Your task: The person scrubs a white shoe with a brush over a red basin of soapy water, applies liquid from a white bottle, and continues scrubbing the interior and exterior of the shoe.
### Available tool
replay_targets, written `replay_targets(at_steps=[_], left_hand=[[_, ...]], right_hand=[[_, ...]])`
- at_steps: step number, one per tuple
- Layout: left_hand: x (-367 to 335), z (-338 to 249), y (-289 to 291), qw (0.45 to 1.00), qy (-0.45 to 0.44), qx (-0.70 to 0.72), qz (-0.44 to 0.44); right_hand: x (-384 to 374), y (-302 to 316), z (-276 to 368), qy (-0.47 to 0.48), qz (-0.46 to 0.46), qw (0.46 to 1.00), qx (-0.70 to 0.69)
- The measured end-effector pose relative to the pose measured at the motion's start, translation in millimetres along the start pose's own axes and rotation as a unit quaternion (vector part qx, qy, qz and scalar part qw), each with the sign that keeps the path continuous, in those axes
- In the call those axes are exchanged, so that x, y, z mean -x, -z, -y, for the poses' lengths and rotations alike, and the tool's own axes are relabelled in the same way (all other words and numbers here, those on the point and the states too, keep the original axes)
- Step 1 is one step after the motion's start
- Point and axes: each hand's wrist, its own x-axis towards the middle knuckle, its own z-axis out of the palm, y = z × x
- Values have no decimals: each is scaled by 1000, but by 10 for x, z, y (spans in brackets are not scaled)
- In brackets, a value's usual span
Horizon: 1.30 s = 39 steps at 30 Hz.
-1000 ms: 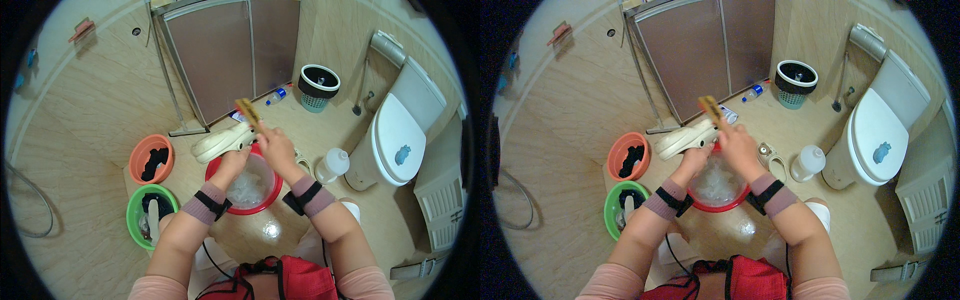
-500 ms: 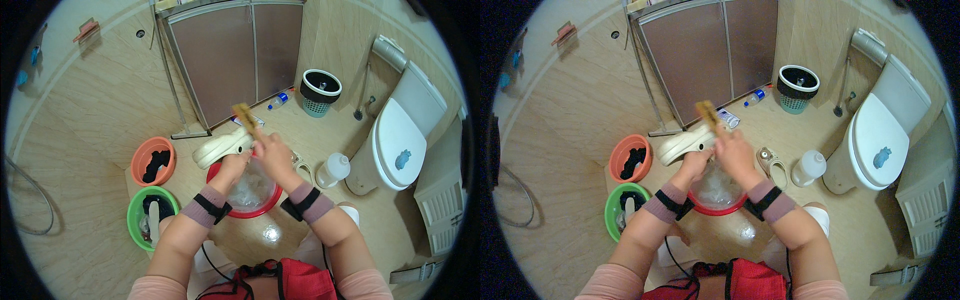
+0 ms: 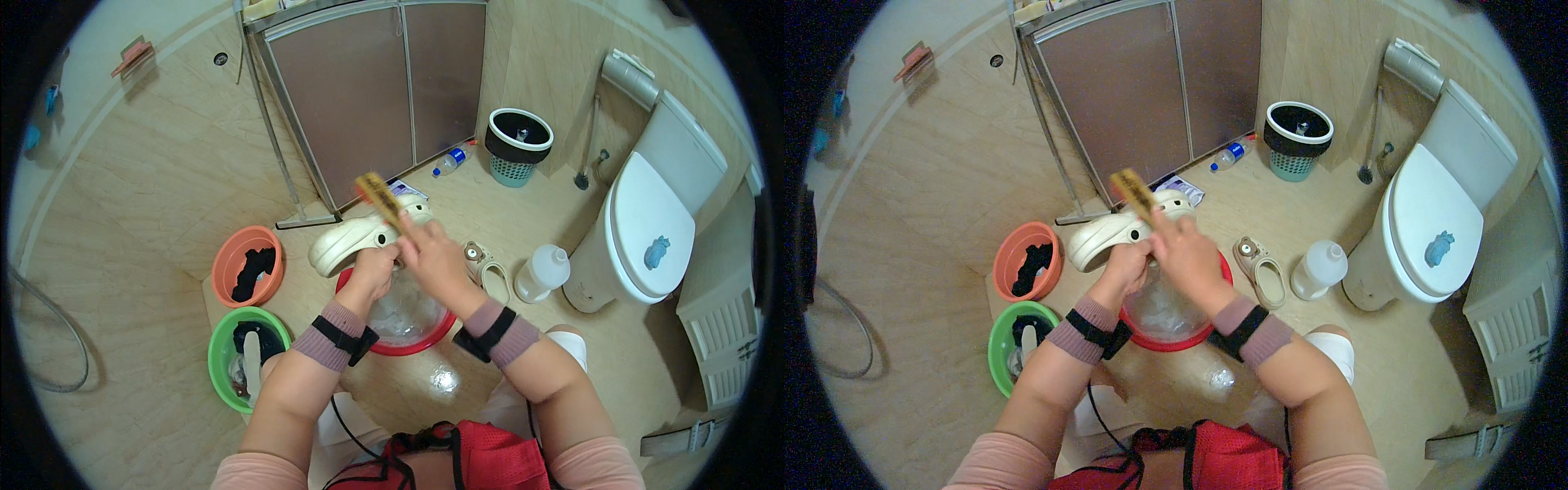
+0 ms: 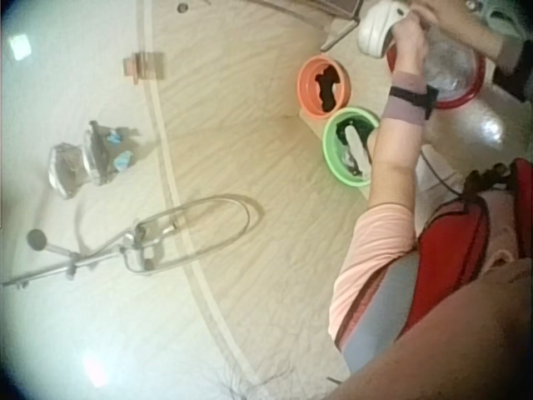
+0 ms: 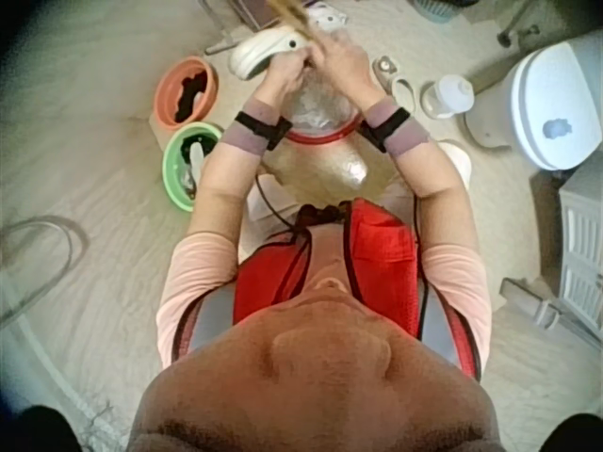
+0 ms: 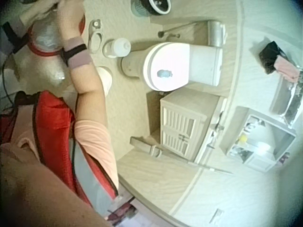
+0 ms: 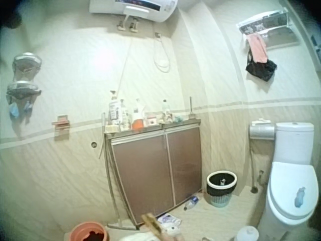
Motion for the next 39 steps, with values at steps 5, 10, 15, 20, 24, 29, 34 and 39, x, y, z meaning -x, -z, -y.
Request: replay_targets(at_steps=[5,10,15,20,24,29,34,39], left_hand=[[14,59,-173,999,-22,-30,13],[-29,88,107,1000,-11,20,-14],[-17,33,-208,994,7,-107,11],[-66,107,116,998,-5,52,-25],[0,26,-125,998,-22,-56,14],[27,-63,85,994,-57,90,21],[-24,-93,37,990,-5,135,37],[3,-81,164,994,-32,106,15]], right_hand=[[-169,55,-397,-124,-28,991,44],[-15,-97,53,10,-5,999,-37],[-156,85,-446,-133,-25,991,17],[52,-19,178,4,10,998,-60],[-168,-74,-749,-49,-67,995,46],[-285,11,-701,-506,81,737,-440],[-220,-202,-908,-352,-4,859,-372],[-152,-30,-151,-83,-46,988,-121]])
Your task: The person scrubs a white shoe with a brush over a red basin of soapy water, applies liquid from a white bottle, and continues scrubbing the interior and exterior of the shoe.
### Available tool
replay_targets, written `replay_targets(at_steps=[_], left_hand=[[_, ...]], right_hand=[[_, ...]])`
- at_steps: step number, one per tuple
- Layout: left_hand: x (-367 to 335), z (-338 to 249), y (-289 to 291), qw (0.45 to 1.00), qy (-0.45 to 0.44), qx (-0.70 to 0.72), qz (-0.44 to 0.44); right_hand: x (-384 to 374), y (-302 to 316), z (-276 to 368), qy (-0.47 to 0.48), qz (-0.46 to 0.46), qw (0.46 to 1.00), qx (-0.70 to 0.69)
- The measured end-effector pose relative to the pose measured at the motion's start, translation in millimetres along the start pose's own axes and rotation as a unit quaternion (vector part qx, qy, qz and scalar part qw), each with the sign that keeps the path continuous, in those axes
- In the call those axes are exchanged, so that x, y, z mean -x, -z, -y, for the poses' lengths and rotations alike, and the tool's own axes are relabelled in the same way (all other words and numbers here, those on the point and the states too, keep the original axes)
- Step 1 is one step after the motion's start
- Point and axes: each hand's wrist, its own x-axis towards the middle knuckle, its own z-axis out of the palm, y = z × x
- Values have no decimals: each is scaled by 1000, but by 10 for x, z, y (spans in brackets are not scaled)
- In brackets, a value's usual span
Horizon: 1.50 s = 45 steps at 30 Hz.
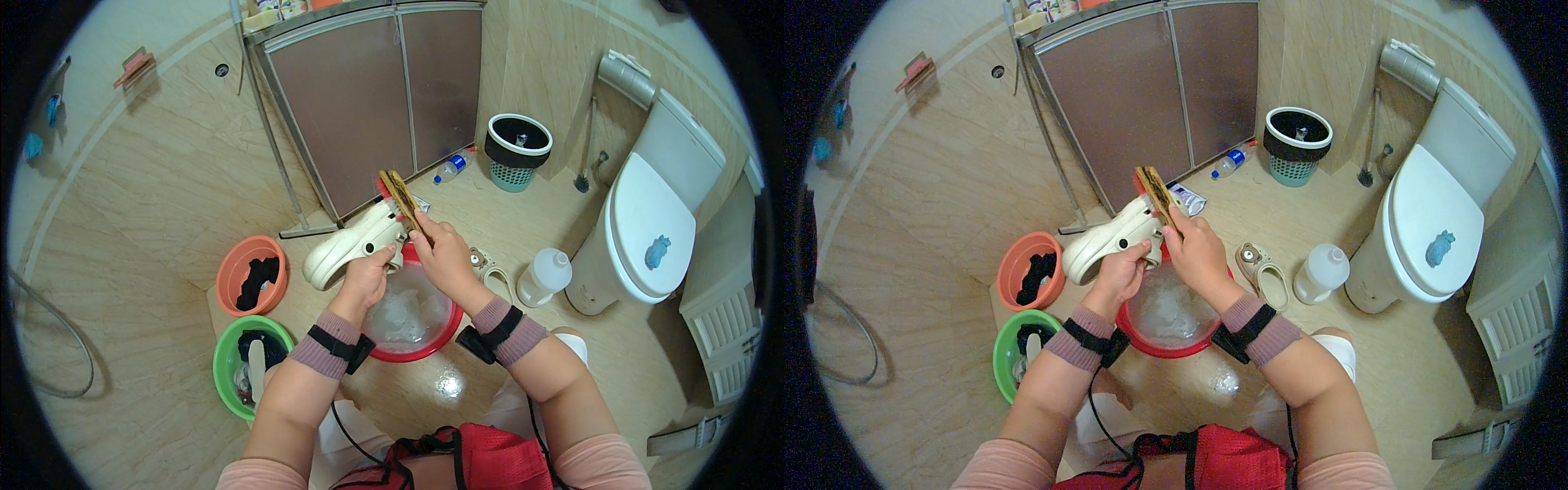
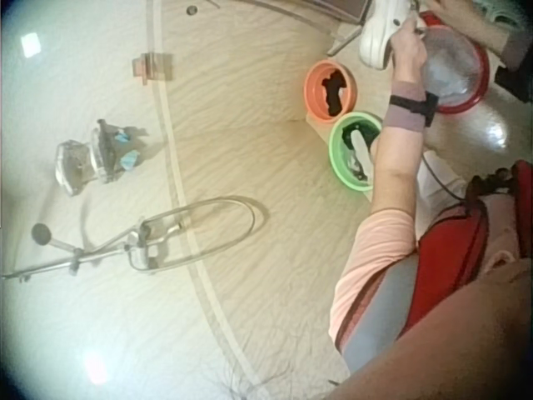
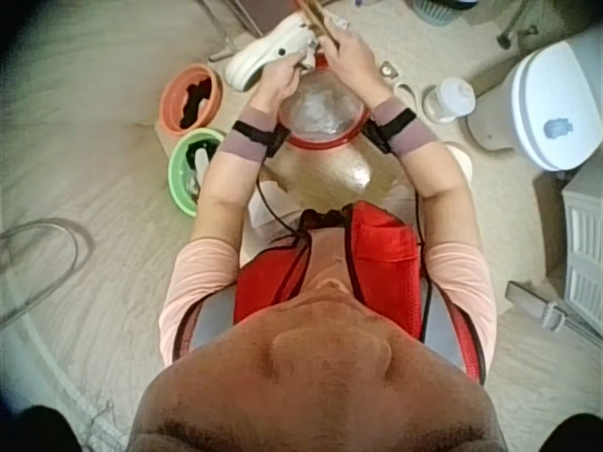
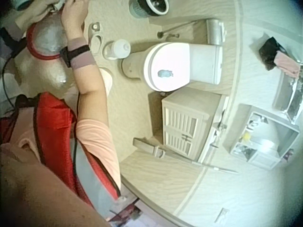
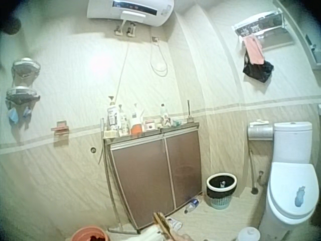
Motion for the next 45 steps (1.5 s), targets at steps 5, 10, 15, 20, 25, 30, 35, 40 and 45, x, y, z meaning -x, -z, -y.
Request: replay_targets(at_steps=[5,10,15,20,25,30,35,40,45], left_hand=[[-52,188,-119,999,-1,-52,-6],[-23,134,72,979,-7,-196,-54],[-13,185,-143,955,-46,-292,-28],[4,141,-5,912,-84,-401,-23],[-91,286,-22,887,-82,-454,-30],[-104,149,-32,946,-50,-314,-59],[-122,162,-185,954,-19,-296,-35],[-35,-19,18,904,-71,-419,-38],[9,-63,-125,765,-118,-633,20]], right_hand=[[-179,87,-524,-95,9,995,35],[81,-36,36,17,23,997,68],[-140,153,-273,-87,39,994,51],[120,20,93,45,48,994,84],[-116,170,-244,-61,36,993,91],[132,43,168,46,48,997,50],[-203,186,-345,-63,35,997,-25],[152,29,174,83,30,995,41],[-17,180,-99,36,-5,995,93]])
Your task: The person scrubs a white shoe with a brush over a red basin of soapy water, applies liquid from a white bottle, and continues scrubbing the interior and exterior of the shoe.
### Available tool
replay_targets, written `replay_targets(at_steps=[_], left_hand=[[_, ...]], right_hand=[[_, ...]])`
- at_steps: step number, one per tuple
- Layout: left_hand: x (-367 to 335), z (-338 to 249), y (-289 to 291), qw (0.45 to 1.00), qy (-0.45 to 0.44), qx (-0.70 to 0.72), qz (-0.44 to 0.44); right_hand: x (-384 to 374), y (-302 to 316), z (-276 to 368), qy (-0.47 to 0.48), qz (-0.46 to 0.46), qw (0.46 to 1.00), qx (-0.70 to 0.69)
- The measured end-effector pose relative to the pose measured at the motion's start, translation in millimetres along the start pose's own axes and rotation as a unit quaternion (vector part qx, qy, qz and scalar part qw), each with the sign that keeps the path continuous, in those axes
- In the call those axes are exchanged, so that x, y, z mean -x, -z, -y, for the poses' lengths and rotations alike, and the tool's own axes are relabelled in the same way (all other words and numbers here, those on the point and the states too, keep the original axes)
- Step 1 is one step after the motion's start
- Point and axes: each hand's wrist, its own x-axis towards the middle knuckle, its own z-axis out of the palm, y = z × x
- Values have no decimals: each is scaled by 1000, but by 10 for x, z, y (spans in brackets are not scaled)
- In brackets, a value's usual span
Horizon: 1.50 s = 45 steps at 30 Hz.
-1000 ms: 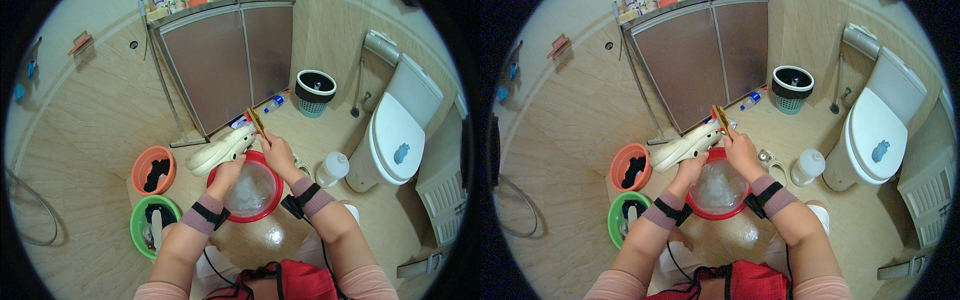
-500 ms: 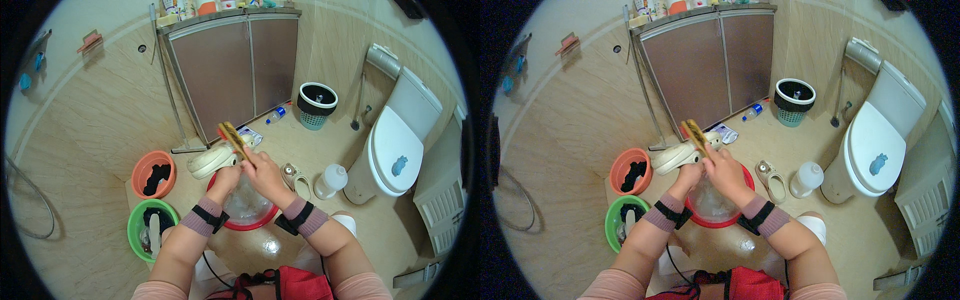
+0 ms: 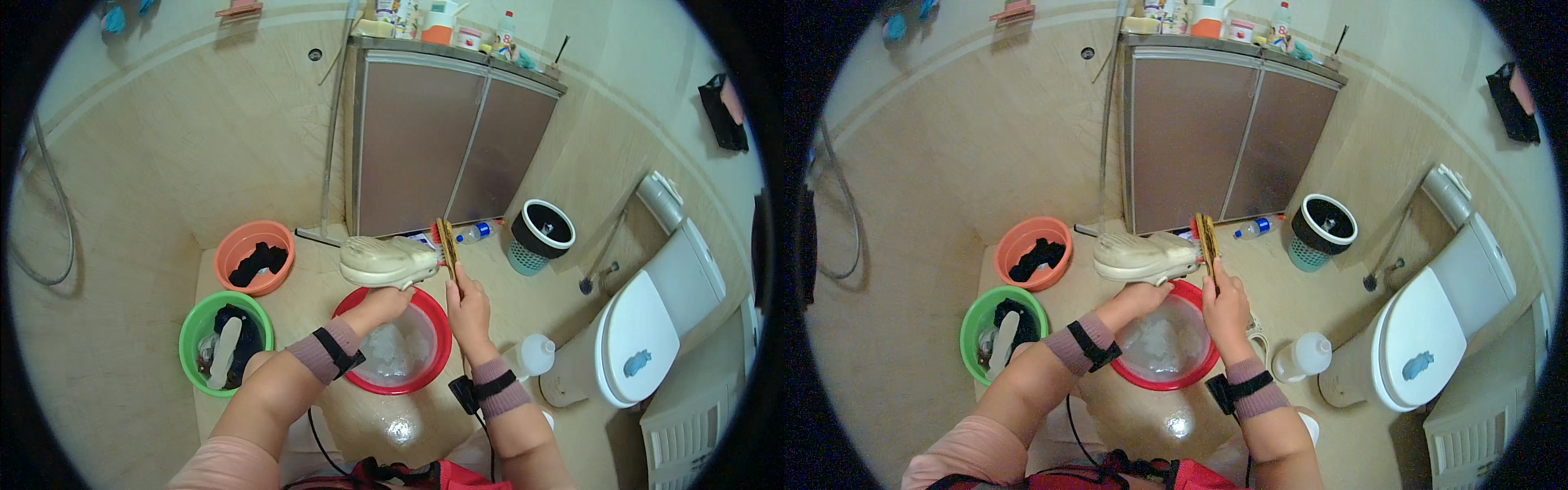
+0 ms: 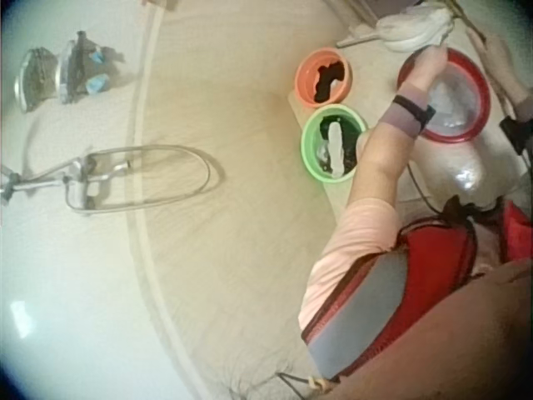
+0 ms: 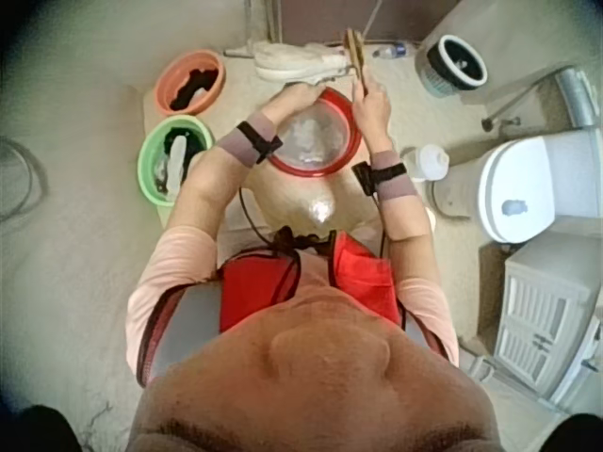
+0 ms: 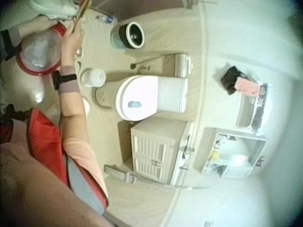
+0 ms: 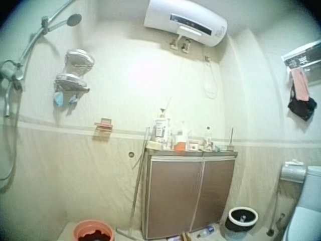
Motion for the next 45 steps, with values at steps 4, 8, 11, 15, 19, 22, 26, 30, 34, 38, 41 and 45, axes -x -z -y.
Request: replay_targets(at_steps=[4,8,11,15,19,22,26,30,34,38,41,45], left_hand=[[-52,387,-51,1000,-10,-5,-17],[-80,291,-73,996,-76,-42,-35],[-80,291,-50,989,-107,-87,-60],[-52,232,-14,999,-42,4,-33],[-76,138,53,998,-48,3,-28],[-4,104,131,998,-4,53,-24],[-43,0,95,960,33,278,7],[-17,-29,135,919,72,386,-27],[-19,156,202,847,69,528,-12],[-58,-25,152,771,84,631,0],[9,106,311,774,85,628,-16],[-22,95,211,758,77,647,21]], right_hand=[[161,-16,290,124,4,989,-76],[73,-9,24,68,-15,996,-62],[101,-5,64,89,-15,995,-48],[183,-3,131,94,-17,994,-60],[72,-12,23,48,-20,998,-30],[232,-51,312,104,11,990,-91],[-49,-89,-130,-6,-45,999,-15],[82,-140,-11,37,-49,997,-37],[19,-181,-44,34,-45,997,-54],[-143,-338,-758,-206,-1,940,-271],[-13,-108,-31,-54,-24,977,-205],[-95,2,-107,-88,11,987,-132]])
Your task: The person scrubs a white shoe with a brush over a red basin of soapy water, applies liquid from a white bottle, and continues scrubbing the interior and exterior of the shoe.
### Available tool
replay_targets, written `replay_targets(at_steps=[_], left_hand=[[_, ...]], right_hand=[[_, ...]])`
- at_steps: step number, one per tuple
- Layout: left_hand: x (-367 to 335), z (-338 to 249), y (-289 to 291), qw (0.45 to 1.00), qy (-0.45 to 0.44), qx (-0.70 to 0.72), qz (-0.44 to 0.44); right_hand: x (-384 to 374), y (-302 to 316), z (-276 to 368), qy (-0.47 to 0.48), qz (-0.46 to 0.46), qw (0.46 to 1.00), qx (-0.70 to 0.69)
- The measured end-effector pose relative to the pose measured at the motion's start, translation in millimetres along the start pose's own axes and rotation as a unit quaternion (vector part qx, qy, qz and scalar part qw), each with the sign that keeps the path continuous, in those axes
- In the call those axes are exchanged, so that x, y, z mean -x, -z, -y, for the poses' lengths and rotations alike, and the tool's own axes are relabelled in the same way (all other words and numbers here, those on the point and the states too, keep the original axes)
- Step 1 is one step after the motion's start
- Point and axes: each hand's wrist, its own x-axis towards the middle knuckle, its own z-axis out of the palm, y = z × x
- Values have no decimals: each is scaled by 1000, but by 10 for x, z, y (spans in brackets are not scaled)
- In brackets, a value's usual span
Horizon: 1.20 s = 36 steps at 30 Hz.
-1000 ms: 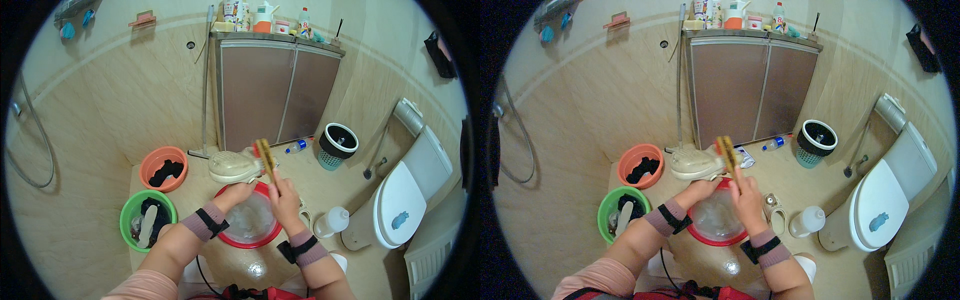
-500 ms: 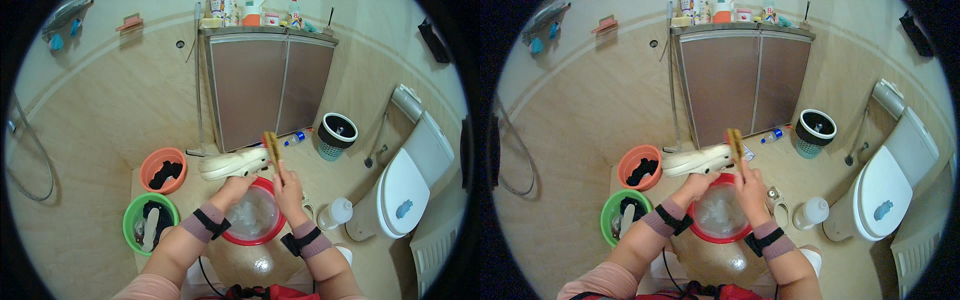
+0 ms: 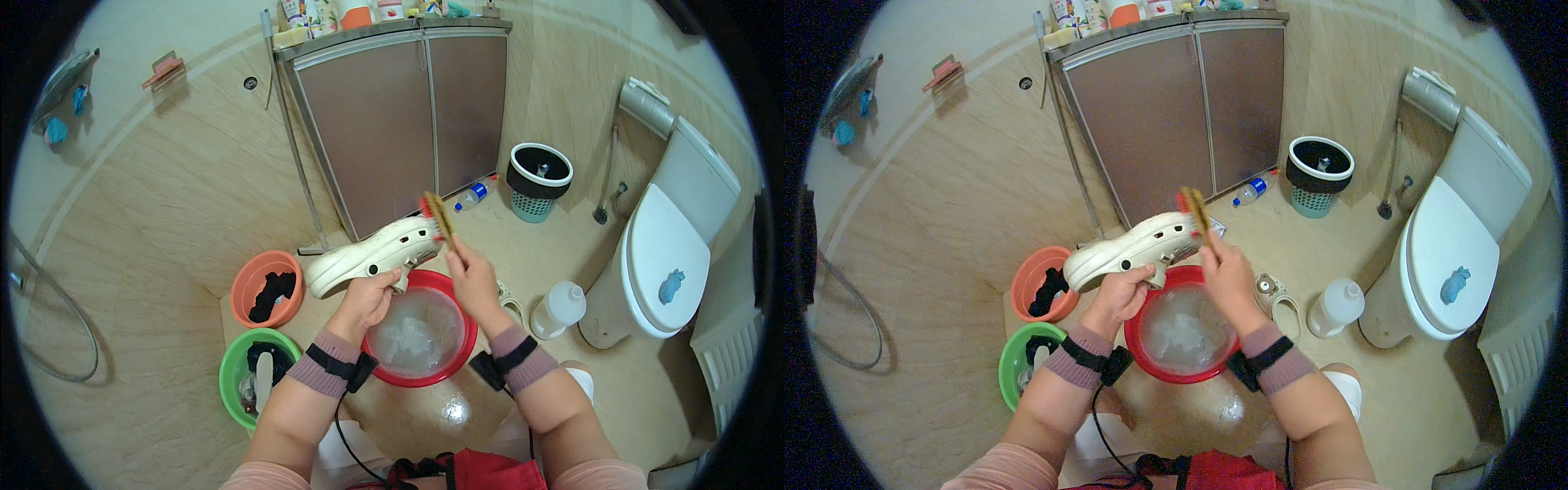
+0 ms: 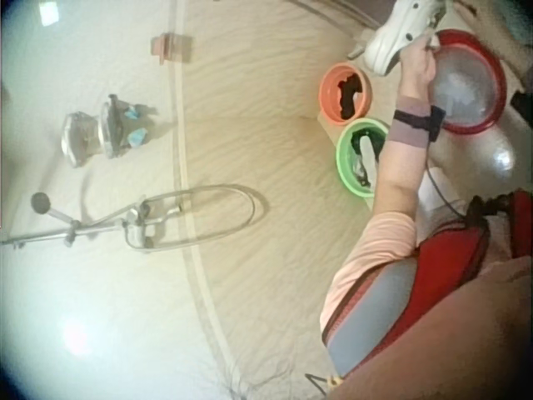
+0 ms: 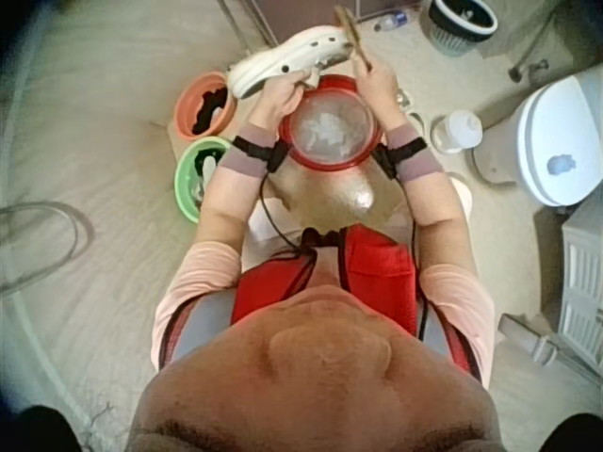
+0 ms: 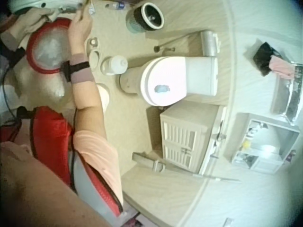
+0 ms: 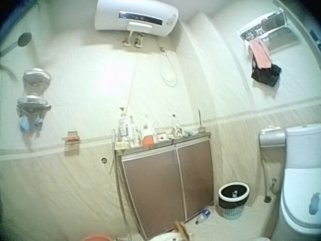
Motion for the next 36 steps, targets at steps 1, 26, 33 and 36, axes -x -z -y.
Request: replay_targets(at_steps=[1,26,33,36], left_hand=[[-25,73,-45,1000,5,4,7],[107,-28,-371,953,54,-279,-102],[-57,-5,-107,921,18,-362,-146],[-32,-151,19,917,-14,-357,-179]], right_hand=[[-66,33,-163,-60,-10,998,-14],[406,-294,210,127,41,986,104],[210,-181,-225,-39,143,988,-45],[299,-251,-217,-49,160,985,-36]])
